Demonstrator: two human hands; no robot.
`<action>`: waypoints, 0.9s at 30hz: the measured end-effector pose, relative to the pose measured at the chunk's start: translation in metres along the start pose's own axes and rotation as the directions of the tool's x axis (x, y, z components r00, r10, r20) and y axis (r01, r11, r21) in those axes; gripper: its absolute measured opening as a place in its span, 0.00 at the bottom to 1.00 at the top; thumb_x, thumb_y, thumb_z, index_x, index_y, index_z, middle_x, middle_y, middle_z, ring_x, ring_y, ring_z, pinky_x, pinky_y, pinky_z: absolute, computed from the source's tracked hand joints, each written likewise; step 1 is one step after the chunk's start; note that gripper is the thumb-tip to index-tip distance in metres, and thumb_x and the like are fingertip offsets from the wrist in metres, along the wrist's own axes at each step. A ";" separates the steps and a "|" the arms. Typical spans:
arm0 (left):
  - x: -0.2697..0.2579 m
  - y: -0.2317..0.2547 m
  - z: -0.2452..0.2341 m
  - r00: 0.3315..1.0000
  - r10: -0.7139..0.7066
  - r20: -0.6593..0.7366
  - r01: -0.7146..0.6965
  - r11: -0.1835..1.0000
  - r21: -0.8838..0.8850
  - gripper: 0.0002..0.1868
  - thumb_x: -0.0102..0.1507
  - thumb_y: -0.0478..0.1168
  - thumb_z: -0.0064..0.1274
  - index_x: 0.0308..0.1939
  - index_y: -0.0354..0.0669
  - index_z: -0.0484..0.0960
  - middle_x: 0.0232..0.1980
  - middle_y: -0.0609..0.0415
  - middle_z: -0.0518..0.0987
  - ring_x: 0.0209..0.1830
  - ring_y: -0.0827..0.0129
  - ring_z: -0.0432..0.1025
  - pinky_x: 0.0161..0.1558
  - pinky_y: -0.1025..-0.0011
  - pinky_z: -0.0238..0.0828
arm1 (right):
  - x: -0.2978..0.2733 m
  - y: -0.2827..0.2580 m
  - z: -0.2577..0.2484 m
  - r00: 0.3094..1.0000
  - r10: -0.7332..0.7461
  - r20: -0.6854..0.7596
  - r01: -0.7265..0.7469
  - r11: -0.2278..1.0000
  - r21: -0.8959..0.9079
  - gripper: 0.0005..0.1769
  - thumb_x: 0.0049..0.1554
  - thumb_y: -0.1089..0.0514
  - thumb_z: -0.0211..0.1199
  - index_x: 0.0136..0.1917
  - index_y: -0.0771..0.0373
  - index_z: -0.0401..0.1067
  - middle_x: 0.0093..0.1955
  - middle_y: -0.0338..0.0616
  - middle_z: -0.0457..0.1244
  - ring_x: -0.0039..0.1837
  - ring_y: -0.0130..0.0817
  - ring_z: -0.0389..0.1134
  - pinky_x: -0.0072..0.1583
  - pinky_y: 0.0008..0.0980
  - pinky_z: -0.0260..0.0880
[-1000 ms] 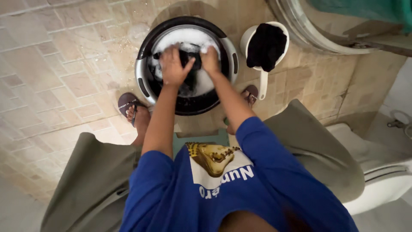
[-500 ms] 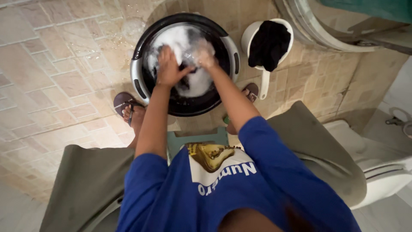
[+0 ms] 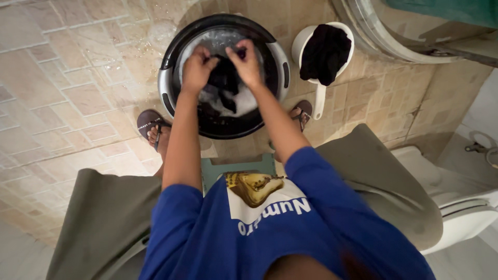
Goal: The person hand washes a black garment in a bucket of soapy water, repeatedly submerging, scrubbing, and wringing the item. The person then transfers the wet garment to a white scoop and pours the soapy water from the bucket into the toilet.
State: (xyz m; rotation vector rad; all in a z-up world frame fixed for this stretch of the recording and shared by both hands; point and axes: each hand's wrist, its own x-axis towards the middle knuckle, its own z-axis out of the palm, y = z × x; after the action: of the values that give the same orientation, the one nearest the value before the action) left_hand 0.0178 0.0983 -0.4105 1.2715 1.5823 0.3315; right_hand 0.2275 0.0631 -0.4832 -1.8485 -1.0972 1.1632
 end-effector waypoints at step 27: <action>-0.022 0.022 0.035 0.992 0.047 -0.118 -0.081 0.949 -0.305 0.19 0.73 0.51 0.49 0.59 0.41 0.75 0.56 0.35 0.78 0.56 0.50 0.74 0.62 0.56 0.70 | 0.009 0.025 0.002 0.984 -0.051 0.170 0.024 0.987 0.161 0.22 0.73 0.45 0.48 0.68 0.63 0.68 0.62 0.50 0.65 0.68 0.45 0.66 0.71 0.38 0.61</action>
State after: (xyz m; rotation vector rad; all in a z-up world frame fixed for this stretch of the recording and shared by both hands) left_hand 0.0572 0.0761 -0.3978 1.0765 1.5118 0.6742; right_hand 0.2351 0.0607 -0.5088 -1.6227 -1.0956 1.3693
